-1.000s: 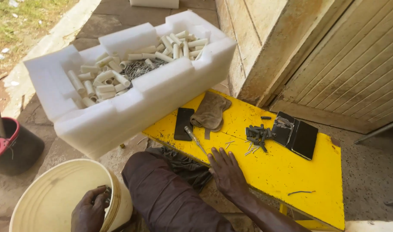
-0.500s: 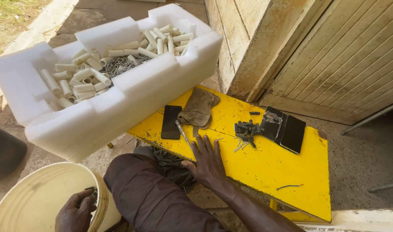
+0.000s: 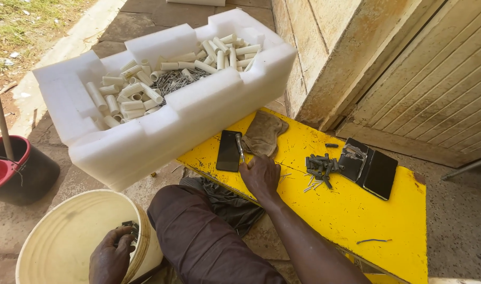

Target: The person sits on a step outside a building and sorts small black plastic cylinders from a yellow bench into a white bucket. They pick up black plastic tubes, insert metal pins into them, and place finished pieces on the bench.

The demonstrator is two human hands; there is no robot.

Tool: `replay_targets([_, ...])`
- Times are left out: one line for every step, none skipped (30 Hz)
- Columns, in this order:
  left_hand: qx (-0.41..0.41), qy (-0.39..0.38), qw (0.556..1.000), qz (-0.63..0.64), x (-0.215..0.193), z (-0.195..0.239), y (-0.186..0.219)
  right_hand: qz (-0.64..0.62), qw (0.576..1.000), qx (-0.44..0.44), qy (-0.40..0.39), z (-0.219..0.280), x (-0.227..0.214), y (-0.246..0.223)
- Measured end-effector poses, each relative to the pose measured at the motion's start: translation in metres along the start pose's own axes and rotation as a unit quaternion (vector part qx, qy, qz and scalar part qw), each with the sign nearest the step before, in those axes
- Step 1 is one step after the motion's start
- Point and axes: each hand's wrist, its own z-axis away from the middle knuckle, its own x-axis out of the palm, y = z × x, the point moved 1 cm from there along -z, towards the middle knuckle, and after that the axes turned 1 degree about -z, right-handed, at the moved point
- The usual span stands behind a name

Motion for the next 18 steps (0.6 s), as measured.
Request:
replay_targets([0.002, -0.003, 1.000, 0.017, 0.000, 0.003, 0.006, -0.002, 0.999, 0.038, -0.021, -0.008, 0.001, -0.003])
replay_targets([0.004, -0.006, 0.999, 0.033, -0.001, 0.007, 0.011, -0.004, 0.996, 0.076, -0.043, -0.015, 0.002, -0.005])
replay_targets([0.003, -0.006, 0.999, 0.033, -0.001, 0.005, 0.009, -0.003, 0.996, 0.076, -0.044, -0.022, 0.014, 0.002])
replay_targets([0.015, -0.004, 1.000, 0.022, 0.001, 0.002, 0.008, -0.006, 0.996, 0.078, -0.038, -0.030, 0.026, 0.010])
replay_targets([0.027, -0.003, 1.000, 0.011, 0.002, 0.000, 0.007, -0.008, 0.996, 0.081, -0.033, -0.037, 0.038, 0.018])
replay_targets([0.026, -0.004, 1.000, 0.010, 0.002, 0.000, 0.008, -0.007, 0.996, 0.083, -0.033, -0.042, 0.033, 0.012])
replay_targets([0.026, -0.009, 1.000, 0.001, 0.001, 0.001, 0.010, -0.004, 0.994, 0.096, -0.054, -0.047, 0.029, 0.006])
replay_targets([0.027, -0.013, 1.000, -0.008, 0.001, 0.000, 0.012, -0.001, 0.991, 0.109, -0.074, -0.053, 0.024, 0.001])
replay_targets([0.028, -0.015, 0.999, -0.009, 0.000, 0.002, 0.013, 0.000, 0.991, 0.111, -0.073, -0.054, 0.024, 0.001])
replay_targets([0.029, -0.011, 0.999, -0.013, -0.001, 0.004, 0.015, -0.025, 0.990, 0.104, -0.090, -0.055, 0.024, 0.002])
replay_targets([0.030, -0.006, 0.999, -0.016, -0.003, 0.006, 0.016, -0.051, 0.988, 0.098, -0.107, -0.055, 0.024, 0.002])
replay_targets([0.031, -0.011, 0.999, -0.014, -0.001, 0.004, 0.016, -0.046, 0.988, 0.099, -0.105, -0.045, 0.017, 0.004])
replay_targets([0.024, -0.011, 1.000, 0.009, 0.000, 0.003, 0.016, -0.036, 0.996, 0.036, -0.076, -0.034, 0.009, 0.005])
replay_targets([0.014, -0.006, 0.999, 0.030, -0.004, 0.002, 0.013, -0.029, 0.998, -0.030, -0.050, -0.021, 0.005, 0.000])
replay_targets([0.013, -0.006, 0.999, 0.031, -0.006, 0.004, 0.016, -0.028, 0.998, -0.030, -0.051, 0.000, -0.013, -0.004])
replay_targets([0.008, -0.001, 1.000, 0.014, -0.009, 0.005, 0.019, -0.057, 0.992, -0.077, -0.080, 0.021, -0.030, -0.010])
replay_targets([0.003, 0.004, 1.000, -0.003, -0.011, 0.007, 0.022, -0.085, 0.983, -0.123, -0.107, 0.043, -0.048, -0.015])
replay_targets([0.003, 0.002, 1.000, -0.003, -0.011, 0.006, 0.021, -0.084, 0.983, -0.122, -0.107, 0.061, -0.053, -0.001])
